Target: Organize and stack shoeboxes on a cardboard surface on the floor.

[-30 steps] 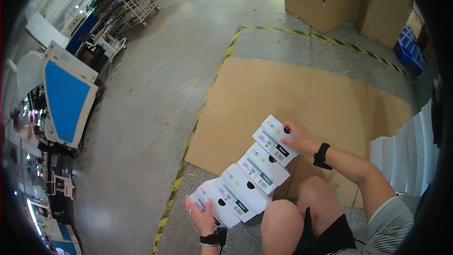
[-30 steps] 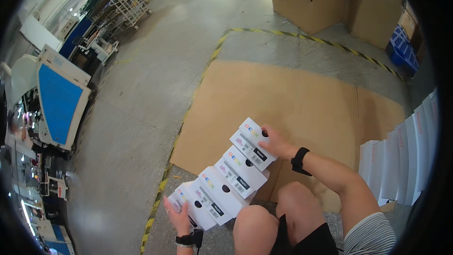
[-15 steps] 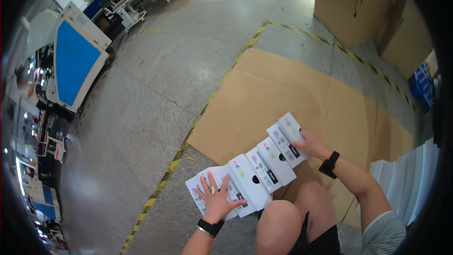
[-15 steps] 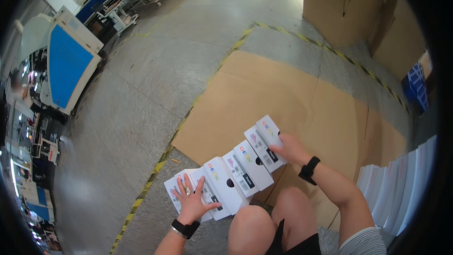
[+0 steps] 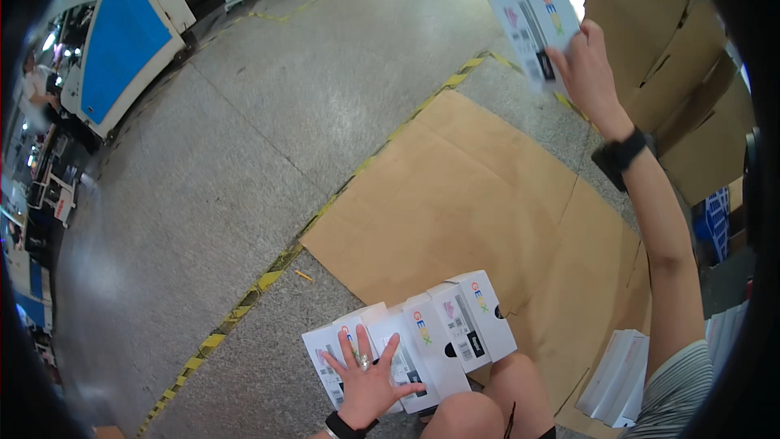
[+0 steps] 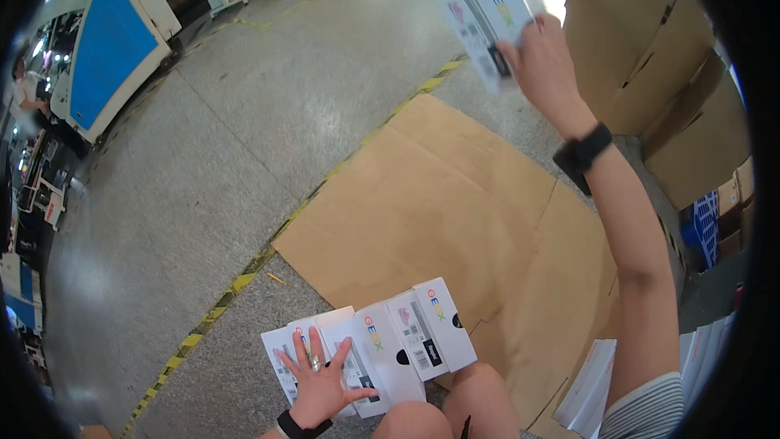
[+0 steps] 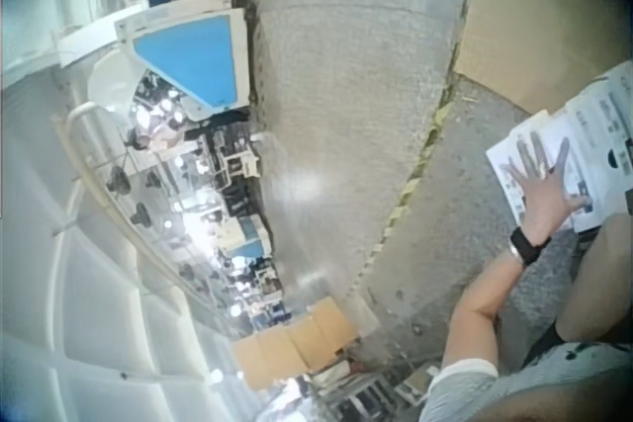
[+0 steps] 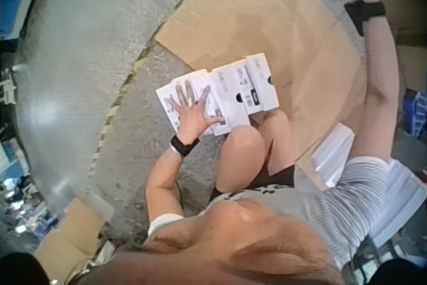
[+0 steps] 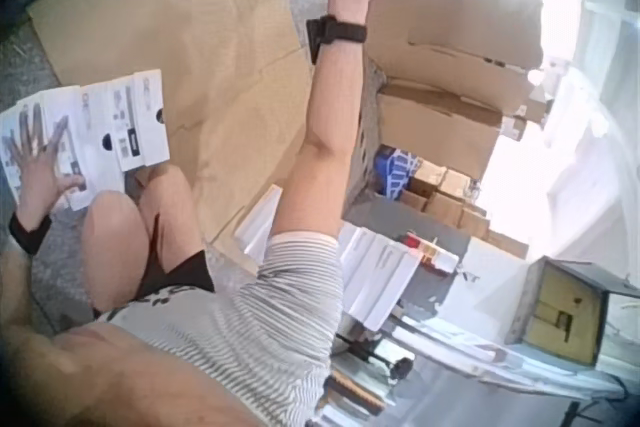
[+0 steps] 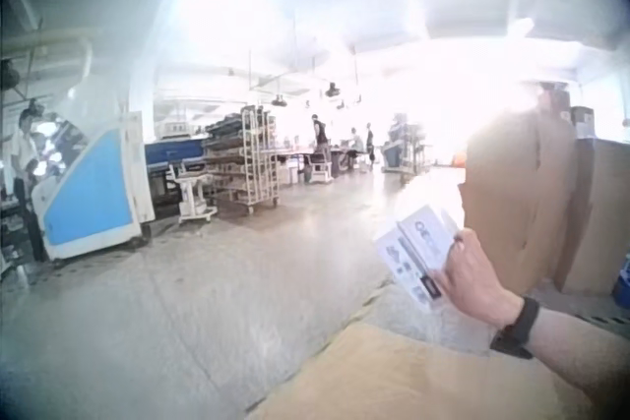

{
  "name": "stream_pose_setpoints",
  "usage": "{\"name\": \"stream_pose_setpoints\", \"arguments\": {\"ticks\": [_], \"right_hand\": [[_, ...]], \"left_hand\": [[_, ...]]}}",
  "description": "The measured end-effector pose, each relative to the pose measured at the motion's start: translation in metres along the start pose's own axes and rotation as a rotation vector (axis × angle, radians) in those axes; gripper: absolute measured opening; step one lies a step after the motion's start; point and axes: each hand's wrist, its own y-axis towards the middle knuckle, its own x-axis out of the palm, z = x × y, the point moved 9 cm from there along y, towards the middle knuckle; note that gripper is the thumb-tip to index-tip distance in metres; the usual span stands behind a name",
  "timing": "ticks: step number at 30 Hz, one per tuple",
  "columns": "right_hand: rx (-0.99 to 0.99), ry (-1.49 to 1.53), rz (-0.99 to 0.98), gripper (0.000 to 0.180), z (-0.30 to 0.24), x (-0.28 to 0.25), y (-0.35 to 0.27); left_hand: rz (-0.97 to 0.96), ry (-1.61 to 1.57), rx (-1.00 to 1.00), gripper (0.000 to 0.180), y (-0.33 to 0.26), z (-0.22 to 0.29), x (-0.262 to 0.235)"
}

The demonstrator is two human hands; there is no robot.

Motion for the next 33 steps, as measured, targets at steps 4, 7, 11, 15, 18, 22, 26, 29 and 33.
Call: {"name": "stream_pose_setpoints", "arguments": {"ticks": [4, 7, 11, 15, 18, 22, 26, 29, 33], "right_hand": [[0.115, -0.317, -0.331, 0.026, -0.029, 0.072, -0.022], [0.153, -0.359, -0.558, 0.020, -0.070, 0.172, -0.122], [0.232, -0.112, -0.825, 0.019, -0.091, 0.239, -0.286], [0.254, 0.078, -1.014, 0.018, -0.098, 0.229, -0.259], [0.107, -0.020, -1.160, 0.018, -0.109, 0.225, -0.255], [-0.116, -0.141, -1.057, 0.018, -0.123, 0.220, -0.264], [0.065, -0.171, -0.971, 0.016, -0.112, 0.227, -0.237], [0.253, -0.199, -1.027, 0.017, -0.095, 0.240, -0.220], [0.385, -0.129, -1.200, 0.019, -0.092, 0.255, -0.224]], "left_hand": [[-0.116, -0.064, -0.051, 0.086, -0.024, 0.013, -0.013], [-0.249, -0.182, -0.152, 0.086, -0.039, 0.025, -0.041], [-0.231, -0.183, -0.158, 0.091, -0.043, 0.034, -0.040], [-0.147, -0.136, -0.119, 0.092, -0.051, 0.033, -0.050], [-0.156, -0.129, -0.114, 0.092, -0.051, 0.036, -0.045], [-0.120, -0.154, -0.071, 0.094, -0.050, 0.042, -0.052], [-0.131, -0.152, -0.098, 0.093, -0.051, 0.046, -0.052], [-0.148, -0.169, -0.113, 0.092, -0.054, 0.053, -0.051], [-0.156, -0.171, -0.116, 0.091, -0.057, 0.053, -0.050]]}}
